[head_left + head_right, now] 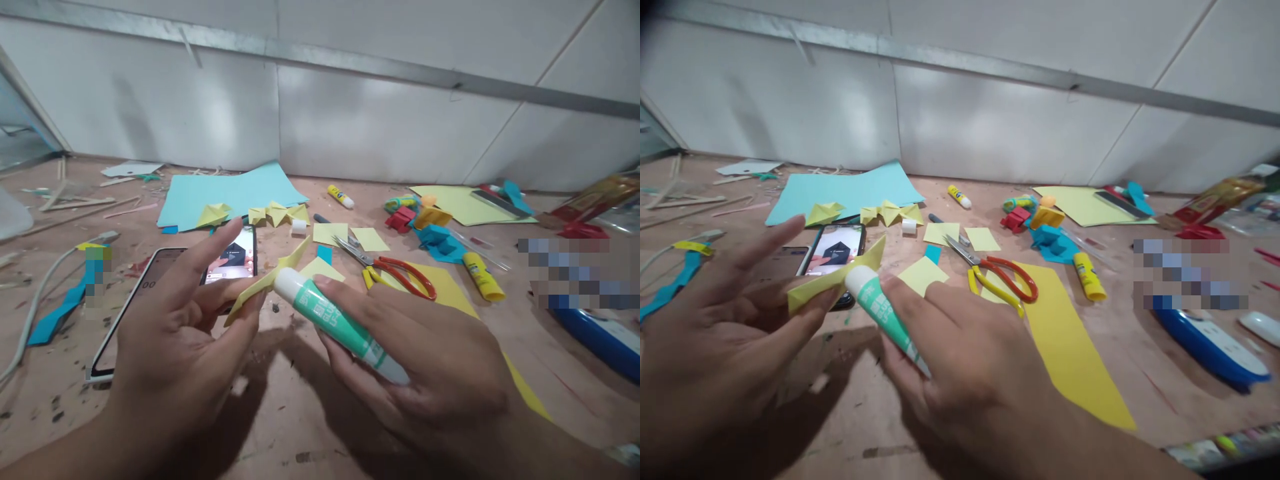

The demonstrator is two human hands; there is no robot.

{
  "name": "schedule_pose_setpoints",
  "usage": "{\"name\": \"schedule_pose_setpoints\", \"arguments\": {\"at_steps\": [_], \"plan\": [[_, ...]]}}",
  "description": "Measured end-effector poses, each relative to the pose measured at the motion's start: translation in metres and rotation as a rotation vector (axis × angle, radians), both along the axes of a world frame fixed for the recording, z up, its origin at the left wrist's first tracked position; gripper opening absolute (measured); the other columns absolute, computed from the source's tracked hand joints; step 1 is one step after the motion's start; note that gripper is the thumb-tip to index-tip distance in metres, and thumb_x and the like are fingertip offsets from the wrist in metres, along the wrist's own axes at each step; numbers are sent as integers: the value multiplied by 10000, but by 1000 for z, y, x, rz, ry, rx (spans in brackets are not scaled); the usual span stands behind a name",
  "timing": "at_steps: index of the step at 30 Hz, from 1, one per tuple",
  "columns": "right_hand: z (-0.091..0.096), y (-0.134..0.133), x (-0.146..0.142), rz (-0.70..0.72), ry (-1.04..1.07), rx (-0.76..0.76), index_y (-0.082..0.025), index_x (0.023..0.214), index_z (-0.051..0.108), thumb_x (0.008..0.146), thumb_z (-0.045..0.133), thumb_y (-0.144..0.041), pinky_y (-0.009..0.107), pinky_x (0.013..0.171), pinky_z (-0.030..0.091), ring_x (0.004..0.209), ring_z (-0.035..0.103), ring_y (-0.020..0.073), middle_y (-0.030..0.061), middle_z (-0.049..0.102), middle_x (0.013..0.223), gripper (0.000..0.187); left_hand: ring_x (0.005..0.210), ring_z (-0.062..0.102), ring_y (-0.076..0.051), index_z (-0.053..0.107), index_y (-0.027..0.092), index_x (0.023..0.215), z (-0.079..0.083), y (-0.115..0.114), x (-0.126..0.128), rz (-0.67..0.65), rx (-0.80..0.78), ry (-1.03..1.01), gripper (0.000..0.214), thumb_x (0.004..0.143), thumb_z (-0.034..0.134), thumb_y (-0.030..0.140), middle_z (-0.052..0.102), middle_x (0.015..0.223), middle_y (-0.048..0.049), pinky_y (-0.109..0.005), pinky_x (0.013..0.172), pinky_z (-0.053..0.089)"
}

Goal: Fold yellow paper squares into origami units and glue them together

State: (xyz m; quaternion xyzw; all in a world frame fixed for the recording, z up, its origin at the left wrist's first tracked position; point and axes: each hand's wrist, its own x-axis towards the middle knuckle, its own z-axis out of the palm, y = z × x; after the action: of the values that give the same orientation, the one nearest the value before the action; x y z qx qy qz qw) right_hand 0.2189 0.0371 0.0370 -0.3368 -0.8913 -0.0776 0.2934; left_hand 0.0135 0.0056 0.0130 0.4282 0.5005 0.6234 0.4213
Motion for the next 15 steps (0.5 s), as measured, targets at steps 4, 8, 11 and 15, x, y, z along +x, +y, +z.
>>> {"name": "schedule_pose_setpoints", "arguments": {"at_steps": [4, 8, 11, 15], "plan": [[1, -1, 0, -10, 8, -14, -148, 1214, 723, 966, 602, -296, 365, 540, 549, 674, 757, 237, 75, 817, 935, 314, 764, 797, -171, 614, 452, 1373, -1, -2, 3, 23, 65, 107, 681, 811, 809, 121, 854, 921, 35, -188, 608, 620], [2, 1, 0, -3, 7, -44, -170, 1203, 731, 963, 596, -306, 370, 500, 524, 633, 746, 235, 64, 816, 934, 307, 827, 807, -208, 581, 372, 1438, 3, -3, 7, 78, 16, 93, 667, 831, 799, 201, 855, 940, -6, -241, 667, 654], [2, 2, 1, -3, 25, -45, -164, 1198, 734, 958, 601, -299, 368, 547, 545, 674, 753, 239, 76, 817, 958, 305, 818, 810, -227, 590, 397, 1425, 8, -3, 9, 101, -44, 64, 745, 755, 866, 226, 856, 935, -1, -247, 613, 651], [1, 1, 0, 8, 14, -67, -164, 1197, 731, 961, 586, -298, 363, 526, 525, 642, 738, 232, 80, 814, 944, 308, 767, 804, -209, 623, 416, 1386, 8, -3, 10, 141, -54, 48, 721, 742, 866, 204, 854, 899, 1, -215, 588, 631]]}}
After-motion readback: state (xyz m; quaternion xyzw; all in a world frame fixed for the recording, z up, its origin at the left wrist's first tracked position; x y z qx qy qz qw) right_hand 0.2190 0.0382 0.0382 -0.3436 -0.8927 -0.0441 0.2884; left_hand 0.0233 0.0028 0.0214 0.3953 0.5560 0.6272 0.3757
